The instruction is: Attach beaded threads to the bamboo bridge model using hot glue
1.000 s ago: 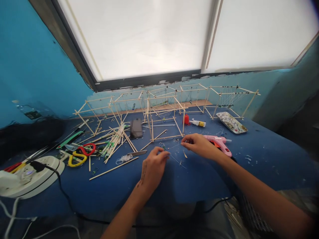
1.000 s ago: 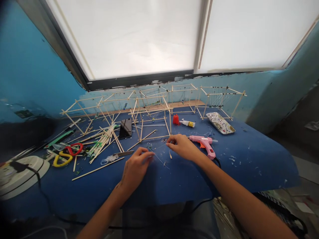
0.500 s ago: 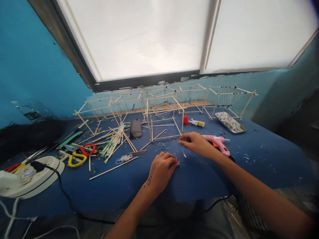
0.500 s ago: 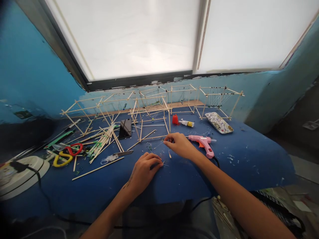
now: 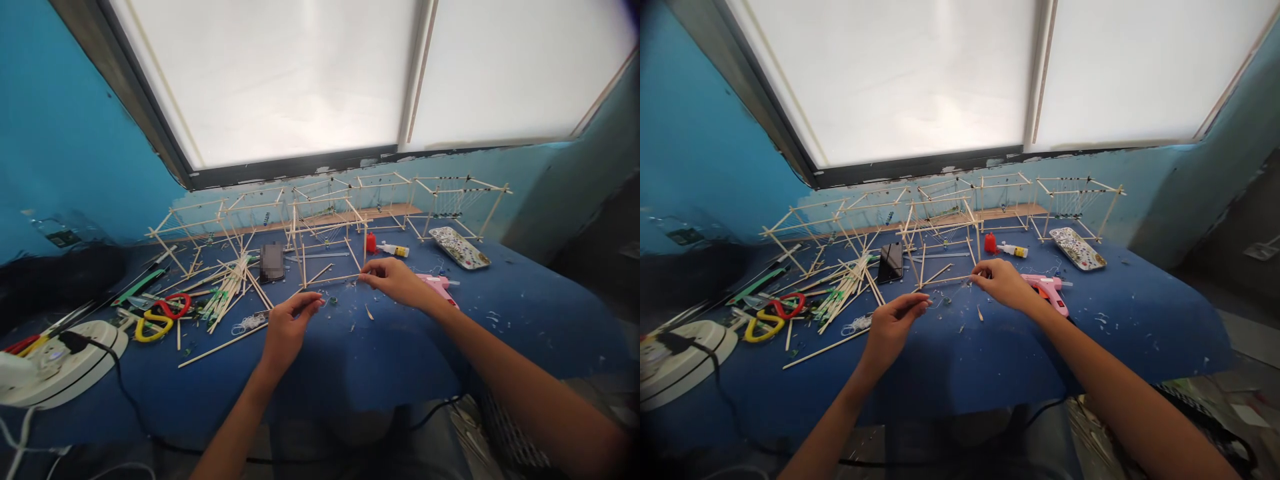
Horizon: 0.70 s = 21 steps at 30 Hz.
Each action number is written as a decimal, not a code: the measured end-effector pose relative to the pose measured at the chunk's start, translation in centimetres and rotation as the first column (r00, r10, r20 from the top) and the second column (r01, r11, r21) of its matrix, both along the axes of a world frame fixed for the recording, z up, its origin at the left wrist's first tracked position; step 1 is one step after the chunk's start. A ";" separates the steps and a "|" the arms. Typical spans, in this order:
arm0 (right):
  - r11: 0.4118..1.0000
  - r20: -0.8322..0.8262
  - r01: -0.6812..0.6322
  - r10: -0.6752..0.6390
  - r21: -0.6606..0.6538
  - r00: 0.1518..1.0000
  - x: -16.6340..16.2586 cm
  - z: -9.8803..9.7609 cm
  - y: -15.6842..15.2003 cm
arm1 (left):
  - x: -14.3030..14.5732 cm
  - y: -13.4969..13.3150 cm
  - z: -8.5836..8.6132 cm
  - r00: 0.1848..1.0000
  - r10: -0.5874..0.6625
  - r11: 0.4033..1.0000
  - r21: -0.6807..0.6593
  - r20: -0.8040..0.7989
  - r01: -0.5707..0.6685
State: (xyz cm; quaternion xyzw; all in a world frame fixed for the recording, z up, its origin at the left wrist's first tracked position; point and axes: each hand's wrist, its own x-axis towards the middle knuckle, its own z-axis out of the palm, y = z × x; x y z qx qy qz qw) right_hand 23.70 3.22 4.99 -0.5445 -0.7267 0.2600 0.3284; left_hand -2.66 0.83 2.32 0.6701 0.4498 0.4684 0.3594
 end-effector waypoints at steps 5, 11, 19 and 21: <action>1.000 0.017 0.012 -0.012 0.011 1.000 0.6 0.4 0.3 | -1.4 0.7 0.9 0.994 0.085 0.996 -0.035 0.066 -0.083; 1.000 0.026 0.009 -0.009 0.011 1.000 1.2 0.3 0.4 | -2.3 1.0 1.2 0.978 0.145 0.982 -0.140 0.152 -0.124; 0.999 0.024 0.032 -0.032 -0.004 0.999 1.7 -0.1 -0.1 | -3.6 1.3 0.2 0.962 0.191 0.973 -0.169 0.195 -0.159; 0.999 0.027 0.038 -0.038 -0.001 0.999 1.7 -0.1 -0.2 | -3.9 1.3 0.0 0.959 0.209 0.967 -0.186 0.191 -0.174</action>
